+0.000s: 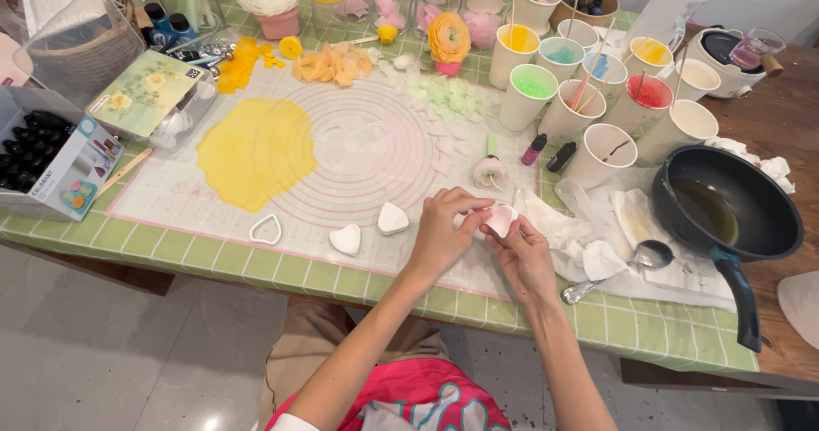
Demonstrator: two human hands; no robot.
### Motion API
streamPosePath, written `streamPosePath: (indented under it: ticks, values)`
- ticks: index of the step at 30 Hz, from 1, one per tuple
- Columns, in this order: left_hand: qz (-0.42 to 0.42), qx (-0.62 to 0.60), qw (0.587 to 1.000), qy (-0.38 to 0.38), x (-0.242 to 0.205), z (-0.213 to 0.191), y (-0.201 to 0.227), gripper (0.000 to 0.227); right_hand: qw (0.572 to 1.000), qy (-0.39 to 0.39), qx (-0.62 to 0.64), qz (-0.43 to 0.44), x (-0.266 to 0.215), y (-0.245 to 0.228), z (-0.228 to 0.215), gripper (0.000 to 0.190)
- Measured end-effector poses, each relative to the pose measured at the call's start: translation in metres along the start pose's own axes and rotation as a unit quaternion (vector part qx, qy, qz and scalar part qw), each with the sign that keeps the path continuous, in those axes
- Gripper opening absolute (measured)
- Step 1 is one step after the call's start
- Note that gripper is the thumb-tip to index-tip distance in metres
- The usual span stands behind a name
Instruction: The recorder is manually shaping white wax pieces into heart and petal shapes on a workbench.
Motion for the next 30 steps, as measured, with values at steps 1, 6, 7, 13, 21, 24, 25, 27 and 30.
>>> streamPosePath:
  ticks: [1, 6, 7, 13, 21, 24, 25, 27, 30]
  values:
    - [0.04, 0.032, 0.999, -0.002, -0.002, 0.002, 0.01, 0.019, 1.0, 0.007, 0.01, 0.003, -0.001, 0.001, -0.002, 0.037]
    - [0.053, 0.106, 0.993, 0.008, -0.007, 0.009, 0.008, 0.016, 1.0, 0.019, 0.01, -0.016, 0.004, 0.005, -0.014, 0.033]
    - [0.053, 0.129, 0.99, 0.015, -0.008, 0.008, 0.008, 0.014, 0.999, 0.024, -0.005, -0.026, 0.004, 0.004, -0.015, 0.034]
    - [-0.11, -0.052, 0.993, -0.007, 0.001, 0.004, -0.028, 0.011, 0.997, 0.008, -0.064, -0.033, -0.005, -0.01, 0.005, 0.039]
    - [-0.114, -0.02, 0.993, 0.002, 0.045, -0.026, -0.084, 0.008, 0.998, 0.029, -0.044, -0.035, -0.005, -0.015, 0.002, 0.044]
    - [-0.131, 0.043, 0.99, 0.028, 0.077, -0.046, -0.111, 0.008, 0.999, 0.027, -0.016, -0.022, -0.007, -0.015, 0.003, 0.047]
    - [-0.137, 0.082, 0.987, 0.035, 0.09, -0.053, -0.117, 0.008, 1.0, 0.019, -0.009, -0.02, -0.007, -0.015, 0.005, 0.048]
    - [-0.133, 0.111, 0.985, 0.025, 0.1, -0.048, -0.124, 0.008, 1.0, 0.018, -0.006, -0.015, -0.006, -0.014, 0.005, 0.047]
    - [-0.131, 0.152, 0.98, 0.006, 0.114, -0.034, -0.131, 0.007, 1.0, 0.016, 0.004, -0.008, -0.003, -0.01, 0.001, 0.047]
Point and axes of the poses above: each hand's wrist, its own x-axis towards the middle knuckle, its own z-axis out of the palm, y = z × x, the point moved 9 cm from there along x, towards the middle knuckle, and after that the axes turned 4 degrees about z, right-handed, at the moved point
